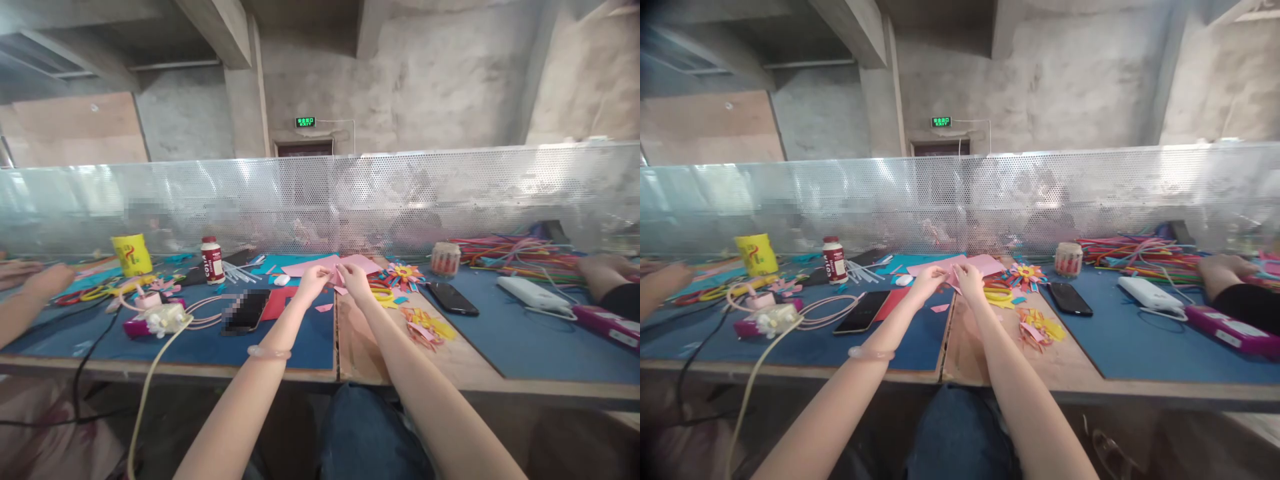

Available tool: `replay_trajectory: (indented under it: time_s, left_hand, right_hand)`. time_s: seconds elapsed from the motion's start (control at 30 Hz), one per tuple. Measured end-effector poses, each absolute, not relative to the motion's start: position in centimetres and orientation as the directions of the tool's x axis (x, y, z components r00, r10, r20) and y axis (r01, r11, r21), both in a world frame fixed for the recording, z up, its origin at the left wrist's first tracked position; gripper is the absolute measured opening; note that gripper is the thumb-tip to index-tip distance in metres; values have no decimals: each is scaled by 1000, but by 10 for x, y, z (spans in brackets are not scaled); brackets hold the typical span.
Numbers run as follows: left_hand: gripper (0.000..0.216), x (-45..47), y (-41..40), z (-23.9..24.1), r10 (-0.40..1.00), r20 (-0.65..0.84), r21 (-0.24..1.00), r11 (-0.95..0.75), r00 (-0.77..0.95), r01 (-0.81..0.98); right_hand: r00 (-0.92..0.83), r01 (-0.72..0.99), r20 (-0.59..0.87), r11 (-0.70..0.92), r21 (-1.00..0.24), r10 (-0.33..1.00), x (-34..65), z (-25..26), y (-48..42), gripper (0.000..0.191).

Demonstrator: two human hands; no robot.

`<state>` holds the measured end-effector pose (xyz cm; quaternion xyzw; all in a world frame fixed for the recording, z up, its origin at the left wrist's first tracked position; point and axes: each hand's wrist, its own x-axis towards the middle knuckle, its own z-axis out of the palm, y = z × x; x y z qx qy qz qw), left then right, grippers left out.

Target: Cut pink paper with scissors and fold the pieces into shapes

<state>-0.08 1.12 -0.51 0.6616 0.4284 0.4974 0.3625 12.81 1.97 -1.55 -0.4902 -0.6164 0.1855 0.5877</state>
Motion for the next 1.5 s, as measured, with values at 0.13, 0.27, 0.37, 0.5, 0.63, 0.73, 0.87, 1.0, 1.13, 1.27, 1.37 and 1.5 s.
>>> replay_trajectory:
  time_s: [0.13, 0.27, 0.37, 0.5, 0.63, 0.73, 0.87, 1.0, 1.13, 1.27, 1.37, 1.5]
  left_hand:
    - [12, 0, 7, -3, 935, 326, 902, -352, 140, 251]
    - [13, 2, 3, 0, 939, 300, 891, -340, 170, 300]
    - [16, 2, 2, 0, 935, 300, 886, -346, 187, 310]
    - [15, 1, 6, -3, 937, 290, 888, -339, 194, 311]
    - [19, 0, 10, -7, 927, 302, 883, -360, 223, 301]
    - [20, -1, 11, -8, 917, 314, 869, -382, 245, 316]
    - [18, -2, 11, -7, 928, 321, 859, -370, 191, 354]
    - [23, -6, 18, -9, 936, 346, 890, -349, 62, 293]
    - [22, -9, 24, -12, 932, 363, 898, -350, 0, 269]
    - [22, -8, 21, -9, 928, 373, 898, -364, 11, 248]
    - [24, -6, 18, -7, 926, 374, 908, -378, 55, 184]
    - [23, -7, 15, -7, 927, 358, 923, -370, 117, 107]
  right_hand:
    - [75, 112, 496, 487, -866, 865, 130, -17, 21, 35]
    - [40, -80, 454, 456, -886, 890, 133, -19, 23, 31]
    - [39, -137, 426, 428, -894, 904, 135, -20, 23, 30]
    - [32, -139, 415, 416, -899, 909, 135, -18, 22, 28]
    - [79, -40, 441, 445, -895, 894, 135, -18, 23, 26]
    - [73, 45, 474, 472, -881, 878, 135, -20, 26, 28]
    - [112, 206, 576, 548, -811, 810, 135, -24, 31, 24]
    - [44, 466, 734, 636, -615, 678, 131, -30, 31, 27]
    - [-139, 548, 755, 685, -480, 641, 127, -34, 30, 31]
    - [-108, 552, 705, 632, -544, 701, 125, -31, 27, 31]
    - [-48, 490, 657, 591, -641, 753, 126, -28, 23, 31]
    - [-25, 348, 609, 578, -738, 793, 127, -27, 21, 29]
